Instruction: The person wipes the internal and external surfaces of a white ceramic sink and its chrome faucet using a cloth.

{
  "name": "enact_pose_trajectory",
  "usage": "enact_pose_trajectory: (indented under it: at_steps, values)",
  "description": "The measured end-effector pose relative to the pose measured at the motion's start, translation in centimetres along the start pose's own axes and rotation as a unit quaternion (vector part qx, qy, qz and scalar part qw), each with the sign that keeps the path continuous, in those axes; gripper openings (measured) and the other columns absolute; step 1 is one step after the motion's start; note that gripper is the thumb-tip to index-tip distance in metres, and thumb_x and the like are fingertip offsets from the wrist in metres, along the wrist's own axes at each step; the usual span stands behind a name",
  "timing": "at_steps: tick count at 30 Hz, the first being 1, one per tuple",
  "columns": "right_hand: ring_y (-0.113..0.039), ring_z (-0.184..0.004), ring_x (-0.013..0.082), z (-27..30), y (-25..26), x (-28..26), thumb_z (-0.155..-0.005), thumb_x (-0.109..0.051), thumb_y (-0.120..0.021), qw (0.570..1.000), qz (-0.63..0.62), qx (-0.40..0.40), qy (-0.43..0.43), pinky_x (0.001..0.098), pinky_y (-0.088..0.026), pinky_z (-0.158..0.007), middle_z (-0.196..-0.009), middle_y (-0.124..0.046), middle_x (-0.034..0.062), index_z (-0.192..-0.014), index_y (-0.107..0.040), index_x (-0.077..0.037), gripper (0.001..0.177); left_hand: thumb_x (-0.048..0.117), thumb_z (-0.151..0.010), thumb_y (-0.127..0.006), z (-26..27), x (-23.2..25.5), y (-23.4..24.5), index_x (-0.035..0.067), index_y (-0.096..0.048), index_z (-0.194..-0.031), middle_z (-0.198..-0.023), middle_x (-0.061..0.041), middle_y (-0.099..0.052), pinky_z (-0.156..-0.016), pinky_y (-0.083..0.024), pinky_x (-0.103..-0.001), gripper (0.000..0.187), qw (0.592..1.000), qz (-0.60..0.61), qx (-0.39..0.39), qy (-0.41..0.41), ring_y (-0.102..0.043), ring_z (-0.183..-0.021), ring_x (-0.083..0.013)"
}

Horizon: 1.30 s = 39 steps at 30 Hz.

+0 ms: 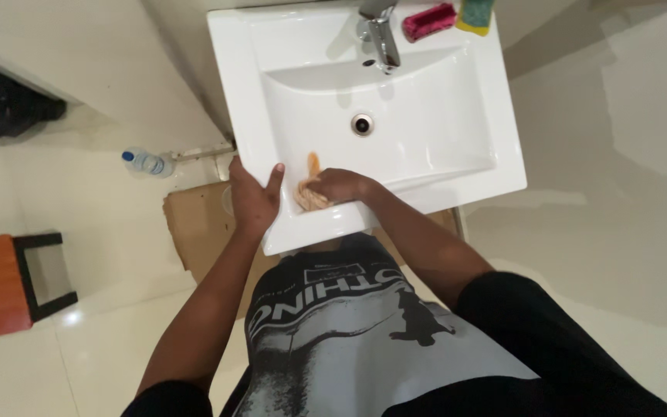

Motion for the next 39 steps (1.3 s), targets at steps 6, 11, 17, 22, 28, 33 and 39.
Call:
enact_pose_trajectory:
  at_steps: [6, 11, 17, 22, 28, 33, 39]
  values:
    - [-0.072, -0.102, 0.0325, 9.4, 3.3, 3.2, -0.08, -0.058, -0.063, 0.952, -0.183, 0.094, -0.227, 0.0412, -0.053, -0.09, -0.118, -0.073, 0.0224, -0.132, -0.058, -0.01, 0.072, 0.044, -0.096, -0.071, 0.7, 0.5, 0.5, -0.009, -0.042, -0.14, -0.131, -0.031, -0.055, -0.102, -0.047, -0.05, 0.075, 1.0, 0.018, -0.01, -0.001, -0.06, -0.119, -0.0432]
    - [-0.07, -0.11, 0.0365, 18.5, 5.5, 9.4, -0.086, -0.067, -0.051, 0.91, -0.084, 0.035, -0.405, 0.0464, -0.052, -0.098, -0.119, -0.074, 0.022, -0.106, -0.079, -0.008, 0.068, 0.04, -0.101, -0.071, 0.2, 2.1, 0.9, -0.011, -0.044, -0.14, -0.132, -0.033, -0.054, -0.107, -0.046, -0.05, 0.069, 0.998, 0.042, -0.007, -0.051, -0.06, -0.123, -0.0443]
    - [-0.069, -0.103, 0.0337, 14.6, 3.7, 7.8, -0.087, -0.066, -0.047, 0.928, -0.109, 0.009, -0.356, 0.0476, -0.047, -0.1, -0.109, -0.077, 0.0182, -0.1, -0.081, -0.008, 0.068, 0.033, -0.1, -0.073, 0.1, 1.6, 0.3, -0.014, -0.039, -0.141, -0.132, -0.034, -0.051, -0.107, -0.044, -0.049, 0.072, 1.0, 0.0, -0.005, -0.027, -0.057, -0.123, -0.0447]
    - [-0.074, -0.098, 0.0255, 8.0, 4.0, -6.2, -0.083, -0.078, -0.047, 0.959, -0.217, 0.012, -0.181, 0.0391, -0.054, -0.092, -0.108, -0.078, 0.011, -0.116, -0.076, -0.017, 0.076, 0.033, -0.102, -0.07, 0.5, 0.8, -0.3, -0.016, -0.031, -0.143, -0.134, -0.032, -0.053, -0.11, -0.045, -0.046, 0.075, 0.999, 0.038, -0.019, -0.018, -0.059, -0.125, -0.0404]
    - [-0.065, -0.116, 0.033, 10.3, 4.5, -14.3, -0.08, -0.07, -0.069, 0.978, 0.012, 0.167, -0.127, 0.0496, -0.048, -0.098, -0.119, -0.07, 0.0163, -0.119, -0.065, -0.005, 0.075, 0.032, -0.104, -0.069, 0.6, -0.4, -1.0, -0.014, -0.029, -0.147, -0.138, -0.031, -0.052, -0.11, -0.045, -0.046, 0.074, 0.999, 0.031, -0.024, -0.009, -0.058, -0.128, -0.0393]
    - [-0.051, -0.138, 0.0331, 16.7, 2.7, -13.2, -0.09, -0.05, -0.076, 0.893, 0.088, 0.437, 0.065, 0.0535, -0.038, -0.116, -0.142, -0.059, 0.0169, -0.138, -0.058, -0.004, 0.069, 0.029, -0.106, -0.068, 0.8, 0.2, -0.7, -0.012, -0.028, -0.152, -0.145, -0.032, -0.049, -0.114, -0.042, -0.048, 0.073, 0.999, 0.029, -0.019, -0.04, -0.055, -0.134, -0.0415]
    - [-0.046, -0.146, 0.0301, 21.6, -2.6, -3.6, -0.088, -0.026, -0.075, 0.875, 0.17, 0.447, -0.08, 0.059, -0.031, -0.119, -0.151, -0.056, 0.0082, -0.143, -0.06, -0.019, 0.058, 0.04, -0.1, -0.067, 1.3, 0.2, -0.8, -0.006, -0.029, -0.153, -0.143, -0.028, -0.055, -0.111, -0.041, -0.046, 0.08, 0.99, -0.095, -0.037, 0.092, -0.057, -0.13, -0.0409]
Point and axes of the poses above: each hand's wrist, its own z-axis away from the middle knuckle, its own y-axis out of the back of the hand, x = y × z, the point moved 7 cm from there along -z, towards the middle knuckle
